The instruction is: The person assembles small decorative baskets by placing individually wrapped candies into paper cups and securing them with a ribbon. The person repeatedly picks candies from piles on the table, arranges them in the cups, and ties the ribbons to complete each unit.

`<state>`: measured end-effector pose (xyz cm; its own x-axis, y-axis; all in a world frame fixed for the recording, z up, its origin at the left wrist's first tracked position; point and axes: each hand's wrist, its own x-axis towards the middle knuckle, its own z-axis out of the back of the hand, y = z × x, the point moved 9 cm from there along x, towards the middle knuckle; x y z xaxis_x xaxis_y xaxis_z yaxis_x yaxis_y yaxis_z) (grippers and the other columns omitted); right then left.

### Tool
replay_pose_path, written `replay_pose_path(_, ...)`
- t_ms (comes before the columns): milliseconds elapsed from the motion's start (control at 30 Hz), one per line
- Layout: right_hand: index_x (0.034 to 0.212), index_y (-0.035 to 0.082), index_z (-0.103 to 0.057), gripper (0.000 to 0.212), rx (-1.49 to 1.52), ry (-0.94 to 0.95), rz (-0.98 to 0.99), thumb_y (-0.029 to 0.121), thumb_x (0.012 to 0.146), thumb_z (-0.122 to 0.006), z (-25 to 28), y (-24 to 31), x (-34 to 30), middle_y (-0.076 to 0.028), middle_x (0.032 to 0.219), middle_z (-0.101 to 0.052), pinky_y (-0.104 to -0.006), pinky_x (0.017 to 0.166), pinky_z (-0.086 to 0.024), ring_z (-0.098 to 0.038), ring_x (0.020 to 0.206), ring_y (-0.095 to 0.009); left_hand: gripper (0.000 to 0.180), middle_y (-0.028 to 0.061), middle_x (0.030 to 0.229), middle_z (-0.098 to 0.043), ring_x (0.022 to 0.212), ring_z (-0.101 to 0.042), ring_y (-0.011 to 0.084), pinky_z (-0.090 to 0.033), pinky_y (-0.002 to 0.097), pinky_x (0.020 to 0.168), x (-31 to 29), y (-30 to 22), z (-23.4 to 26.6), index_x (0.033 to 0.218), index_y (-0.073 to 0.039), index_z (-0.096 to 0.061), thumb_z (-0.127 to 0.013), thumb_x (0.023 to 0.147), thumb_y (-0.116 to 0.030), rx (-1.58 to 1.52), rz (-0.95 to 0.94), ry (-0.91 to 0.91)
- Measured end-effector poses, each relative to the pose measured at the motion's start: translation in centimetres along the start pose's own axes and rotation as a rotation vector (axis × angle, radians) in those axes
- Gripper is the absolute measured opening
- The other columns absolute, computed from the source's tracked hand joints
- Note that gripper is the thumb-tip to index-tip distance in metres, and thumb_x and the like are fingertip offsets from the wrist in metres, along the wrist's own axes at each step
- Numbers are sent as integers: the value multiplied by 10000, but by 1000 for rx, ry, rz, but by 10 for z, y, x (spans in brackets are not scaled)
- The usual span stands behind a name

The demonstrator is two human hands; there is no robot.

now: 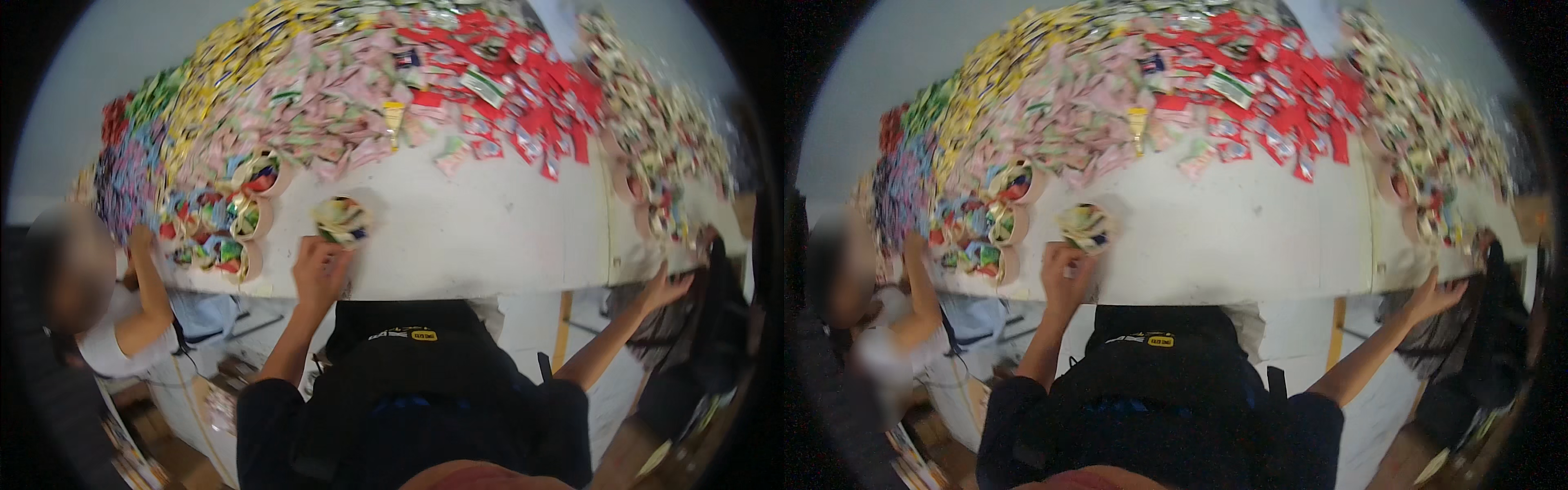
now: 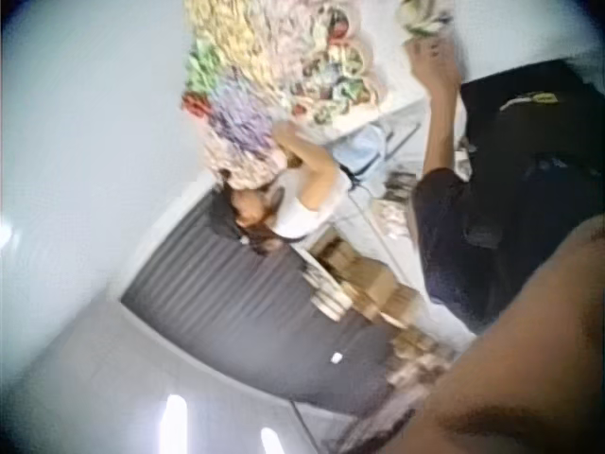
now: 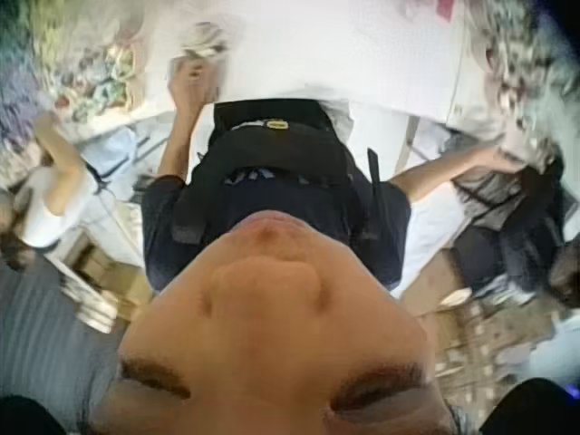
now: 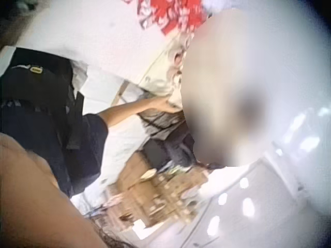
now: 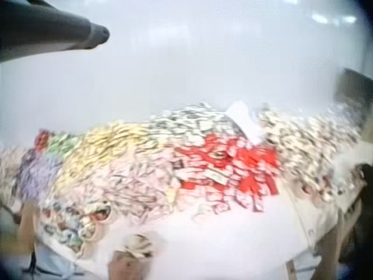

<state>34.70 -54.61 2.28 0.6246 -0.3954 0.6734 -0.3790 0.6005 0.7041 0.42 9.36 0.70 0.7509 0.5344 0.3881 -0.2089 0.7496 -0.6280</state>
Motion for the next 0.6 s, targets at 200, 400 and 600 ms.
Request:
replay_pose_path(200, 1195, 38, -646, 370, 313, 900, 58, 11, 830, -707, -192, 207, -167, -111, 1209, -627, -345, 883, -498, -608, 1045, -228, 197, 58, 848, -596, 633, -580, 191, -473, 304, 528, 2, -69, -53, 846, -92, -681, -826, 718, -56, -170, -74, 39)
replay_pose_path(400, 1130, 76, -674, 310, 228, 1058, 741, 36, 823, -691, -278, 314, -244, -118, 1179, -642, -356, 824, -519, -612, 1038, -286, 144, 53, 766, -590, 597, -502, 138, -399, 254, 529, 66, -49, -8, 894, -65, -677, -773, 790, -34, -170, -109, -63)
replay_pose_path(600, 993, 36, -613, 127, 444, 1177, 346, 88, 891, -667, -298, 312, -239, -92, 931, -648, -341, 652, -534, -645, 795, -221, 316, 58, 977, -599, 784, -597, 200, -473, 340, 646, 147, -44, -43, 1095, -102, -639, -754, 806, -156, -63, -227, 107)
